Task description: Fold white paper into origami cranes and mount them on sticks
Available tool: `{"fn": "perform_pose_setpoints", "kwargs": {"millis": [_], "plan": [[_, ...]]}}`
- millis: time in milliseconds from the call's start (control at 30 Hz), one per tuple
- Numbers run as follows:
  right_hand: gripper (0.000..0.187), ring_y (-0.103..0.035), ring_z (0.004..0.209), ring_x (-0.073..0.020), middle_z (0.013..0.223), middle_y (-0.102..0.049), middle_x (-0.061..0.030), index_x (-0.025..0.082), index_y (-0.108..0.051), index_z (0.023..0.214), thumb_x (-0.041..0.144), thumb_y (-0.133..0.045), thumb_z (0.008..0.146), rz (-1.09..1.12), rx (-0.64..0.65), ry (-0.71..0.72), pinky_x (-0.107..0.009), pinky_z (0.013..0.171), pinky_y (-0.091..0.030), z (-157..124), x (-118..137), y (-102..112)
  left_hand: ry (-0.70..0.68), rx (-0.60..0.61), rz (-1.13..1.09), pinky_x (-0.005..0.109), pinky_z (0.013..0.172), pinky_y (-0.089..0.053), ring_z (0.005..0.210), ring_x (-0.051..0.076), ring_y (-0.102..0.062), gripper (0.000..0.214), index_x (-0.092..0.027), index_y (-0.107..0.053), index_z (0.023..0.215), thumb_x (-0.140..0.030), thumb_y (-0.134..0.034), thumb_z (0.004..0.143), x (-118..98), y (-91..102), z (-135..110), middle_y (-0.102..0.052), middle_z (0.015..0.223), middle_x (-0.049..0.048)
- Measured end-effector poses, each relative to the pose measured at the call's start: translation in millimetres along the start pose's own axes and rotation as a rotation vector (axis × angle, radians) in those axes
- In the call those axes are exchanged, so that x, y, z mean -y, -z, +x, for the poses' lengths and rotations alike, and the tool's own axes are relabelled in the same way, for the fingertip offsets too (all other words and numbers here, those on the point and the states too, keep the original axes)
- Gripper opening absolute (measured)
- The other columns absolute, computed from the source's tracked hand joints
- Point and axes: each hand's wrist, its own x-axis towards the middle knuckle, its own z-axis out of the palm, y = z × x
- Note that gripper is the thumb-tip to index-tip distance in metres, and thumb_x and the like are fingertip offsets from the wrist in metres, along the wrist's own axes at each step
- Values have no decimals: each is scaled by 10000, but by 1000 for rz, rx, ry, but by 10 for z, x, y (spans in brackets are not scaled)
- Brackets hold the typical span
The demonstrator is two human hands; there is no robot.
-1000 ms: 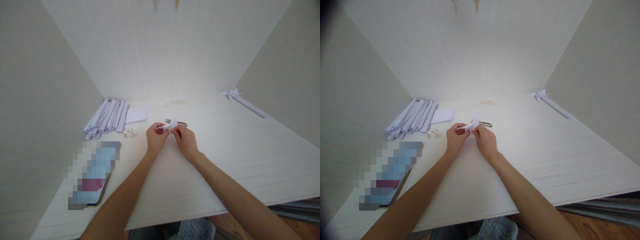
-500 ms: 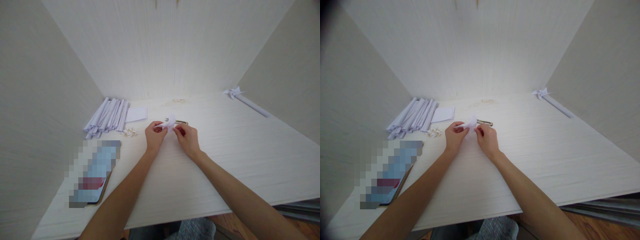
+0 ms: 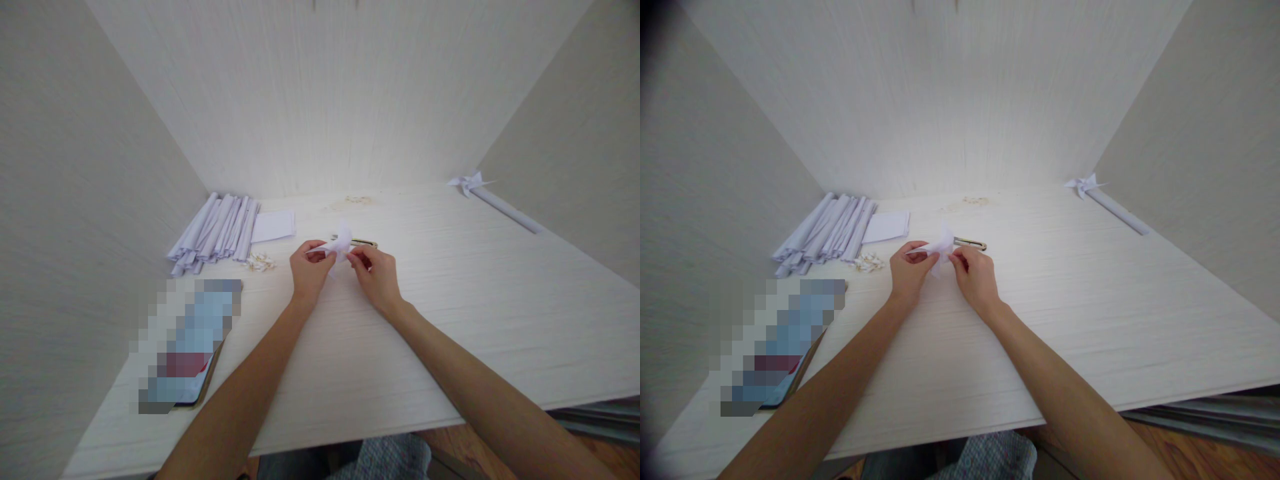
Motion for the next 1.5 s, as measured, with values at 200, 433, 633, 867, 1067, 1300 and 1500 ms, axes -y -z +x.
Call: {"fn": "perform_pose_setpoints", "kwargs": {"millis": [200,433,633,867,1067,1300,1500], "plan": [[164,-489,495,-126,555,-565,-12,166,-578,648,210,-489,778,4,-7,-3,-240,504,-366,-1,-3,5,-26,27,33,181,461,-423,483,101,-570,230,-157,-574,700,-149,-657,485,-26,-4,-25,-585,514,-43],[142,-490,510,-128,584,-580,-19,168,-589,646,198,-513,762,-1,-28,58,-239,512,-376,-10,-25,-5,-58,40,81,194,504,-458,519,101,-578,203,-157,-570,688,-143,-651,502,-48,-8,-36,-591,562,-36],[185,-473,478,-121,536,-557,-9,166,-566,604,202,-498,772,-68,-4,17,-236,495,-343,-16,11,11,-85,30,127,202,540,-479,544,100,-588,180,-153,-569,661,-139,-649,500,-73,-23,-49,-619,614,-17],[226,-460,444,-119,477,-519,7,176,-529,568,210,-479,785,-85,37,-29,-233,475,-318,4,36,23,-12,17,70,187,472,-438,497,101,-571,214,-157,-577,693,-171,-657,496,-12,-21,-21,-583,536,-39],[241,-460,446,-119,492,-532,3,177,-526,562,216,-470,792,-86,36,-11,-236,477,-319,7,35,23,-10,14,51,194,498,-448,508,102,-576,218,-163,-580,699,-170,-657,495,2,-17,-20,-575,533,-46],[240,-462,440,-118,474,-514,7,175,-522,558,221,-475,789,-77,39,-14,-231,474,-315,2,27,16,-31,30,78,184,504,-444,516,90,-567,191,-158,-575,670,-152,-651,496,-24,-23,-24,-585,573,-39],[224,-466,445,-119,476,-519,9,176,-532,575,213,-471,787,-83,48,-25,-231,476,-320,6,32,22,-1,23,77,172,456,-418,474,83,-544,206,-159,-576,679,-169,-663,492,0,-18,-19,-566,524,-52]]}}
